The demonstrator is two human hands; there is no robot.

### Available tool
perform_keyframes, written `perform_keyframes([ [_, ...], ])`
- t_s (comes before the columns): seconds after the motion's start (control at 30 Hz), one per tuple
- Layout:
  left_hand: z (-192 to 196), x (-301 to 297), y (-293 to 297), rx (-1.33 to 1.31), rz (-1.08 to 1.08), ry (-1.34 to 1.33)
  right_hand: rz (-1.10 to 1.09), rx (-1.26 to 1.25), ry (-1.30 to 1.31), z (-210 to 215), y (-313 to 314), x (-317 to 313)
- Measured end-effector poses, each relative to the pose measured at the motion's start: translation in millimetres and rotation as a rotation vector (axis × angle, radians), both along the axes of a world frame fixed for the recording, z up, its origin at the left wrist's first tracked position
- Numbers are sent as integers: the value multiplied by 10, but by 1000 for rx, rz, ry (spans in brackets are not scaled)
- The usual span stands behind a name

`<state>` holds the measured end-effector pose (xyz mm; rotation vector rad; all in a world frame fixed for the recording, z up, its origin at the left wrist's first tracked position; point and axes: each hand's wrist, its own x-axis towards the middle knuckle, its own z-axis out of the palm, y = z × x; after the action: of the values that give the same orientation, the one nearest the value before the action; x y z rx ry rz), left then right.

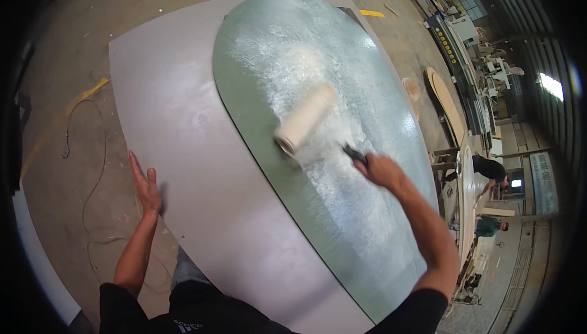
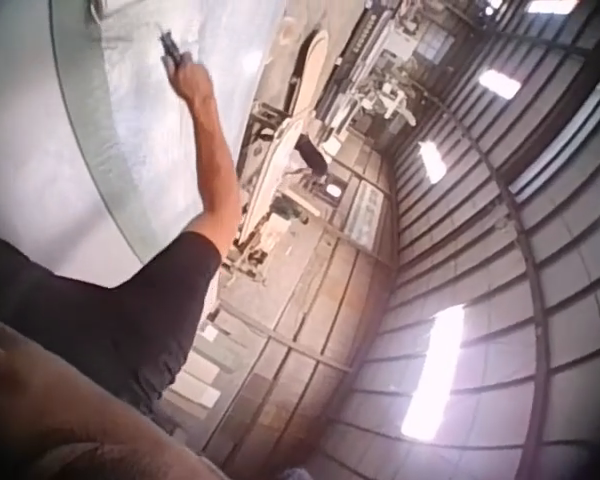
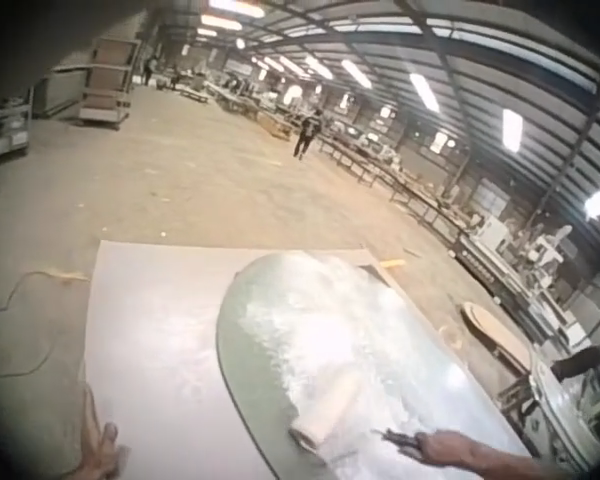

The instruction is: Applying adhesive to a large curved furniture panel using a paint roller in a factory workshop.

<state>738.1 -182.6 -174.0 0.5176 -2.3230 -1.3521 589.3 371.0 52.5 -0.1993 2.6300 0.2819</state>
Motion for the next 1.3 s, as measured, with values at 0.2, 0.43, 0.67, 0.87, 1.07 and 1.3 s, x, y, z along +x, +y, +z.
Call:
perform_keyframes([
  [0.2,76,-2,8,15,43,-27,11,-220,99,-643,-2216,-920],
  [0.43,157,-37,-112,132,74,-10,-204,-123,38,-312,-1178,665],
  [0.67,97,69,-66,236,-17,45,-180,-149,125,-438,-2260,-682],
  [0.87,82,18,-470,498,-92,11,-197,-220,130,-706,-2933,-1356],
  [1.07,-54,-1262,-1444,703,105,120,-342,5,-39,51,-2664,-397],
  [1.3,6,-1571,-1335,509,13,153,-431,-192,40,-387,-3644,-2382],
])
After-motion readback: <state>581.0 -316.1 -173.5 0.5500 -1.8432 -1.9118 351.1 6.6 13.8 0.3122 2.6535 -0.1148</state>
